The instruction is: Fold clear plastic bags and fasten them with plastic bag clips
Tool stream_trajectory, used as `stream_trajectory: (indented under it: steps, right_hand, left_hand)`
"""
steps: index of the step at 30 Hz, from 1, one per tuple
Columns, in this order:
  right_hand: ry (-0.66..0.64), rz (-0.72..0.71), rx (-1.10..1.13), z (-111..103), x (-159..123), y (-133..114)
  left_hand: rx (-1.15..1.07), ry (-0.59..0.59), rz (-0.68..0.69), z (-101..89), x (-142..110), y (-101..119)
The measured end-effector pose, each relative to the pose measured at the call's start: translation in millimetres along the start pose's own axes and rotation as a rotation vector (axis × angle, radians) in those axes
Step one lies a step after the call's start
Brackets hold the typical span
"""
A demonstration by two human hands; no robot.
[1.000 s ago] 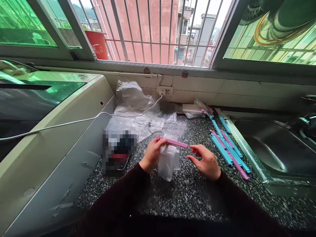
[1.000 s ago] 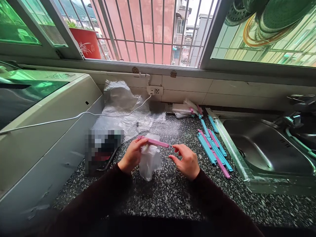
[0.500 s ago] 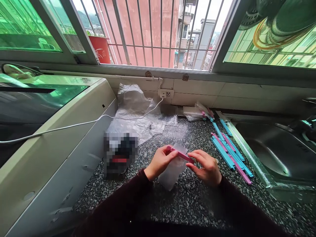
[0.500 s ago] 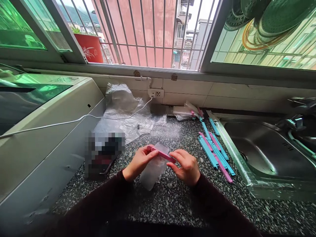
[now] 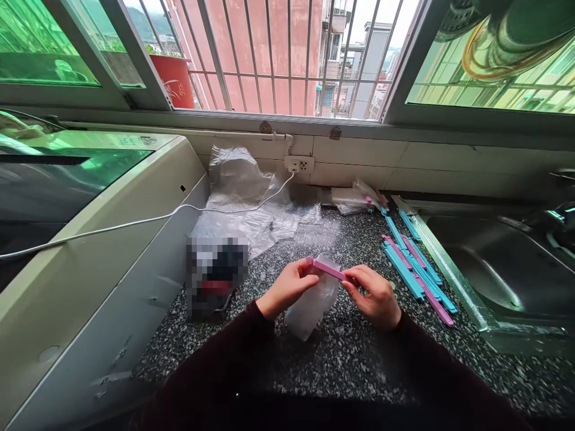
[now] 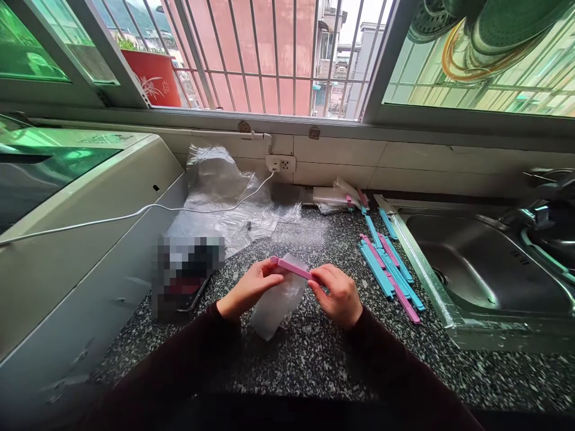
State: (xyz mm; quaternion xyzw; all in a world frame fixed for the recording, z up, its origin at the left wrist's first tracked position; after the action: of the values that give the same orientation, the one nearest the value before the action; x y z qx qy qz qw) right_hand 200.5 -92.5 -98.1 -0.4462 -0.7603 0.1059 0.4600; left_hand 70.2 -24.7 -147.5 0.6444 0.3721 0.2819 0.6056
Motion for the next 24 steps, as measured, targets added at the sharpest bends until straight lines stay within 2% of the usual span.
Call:
stream_trajectory:
  steps: [3, 7, 13, 17, 24]
  right_hand:
    - [-0.026, -0.030, -0.009, 3, 0, 0]
    - [-0.055, -0.062, -0.018, 8, -2, 0]
    - [-0.159, -0.061, -0.154, 28, -9, 8]
    - [-0.140, -0.109, -0.157, 34, -12, 8]
    - [-0.092, -0.129, -0.089, 28, -11, 5]
  left_hand:
    - [-0.055, 0.007, 0.011, -1.1, 0, 0]
    - [-0.147, 0.015, -0.052, 0.8, 2, -10]
    - [-0.010, 0.073, -0.040, -2.6, 1, -9]
    - [0.007, 0.106, -0.038, -6.5, 2, -11]
    - [-0.263, 0.083, -0.109, -1.5, 7, -29]
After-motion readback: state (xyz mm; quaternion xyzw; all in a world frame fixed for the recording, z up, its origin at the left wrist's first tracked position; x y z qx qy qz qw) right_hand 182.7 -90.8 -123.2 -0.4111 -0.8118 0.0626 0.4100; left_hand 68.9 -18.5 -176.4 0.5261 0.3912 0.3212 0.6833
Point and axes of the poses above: each hand's wrist, its own x-axis towards the middle knuckle, its own z-axis out of the palm, y = z × x, the point moved 8 cm from there along x, towards the middle knuckle, and after that the axes turned 13 degrees about x, right-handed, at the moved point
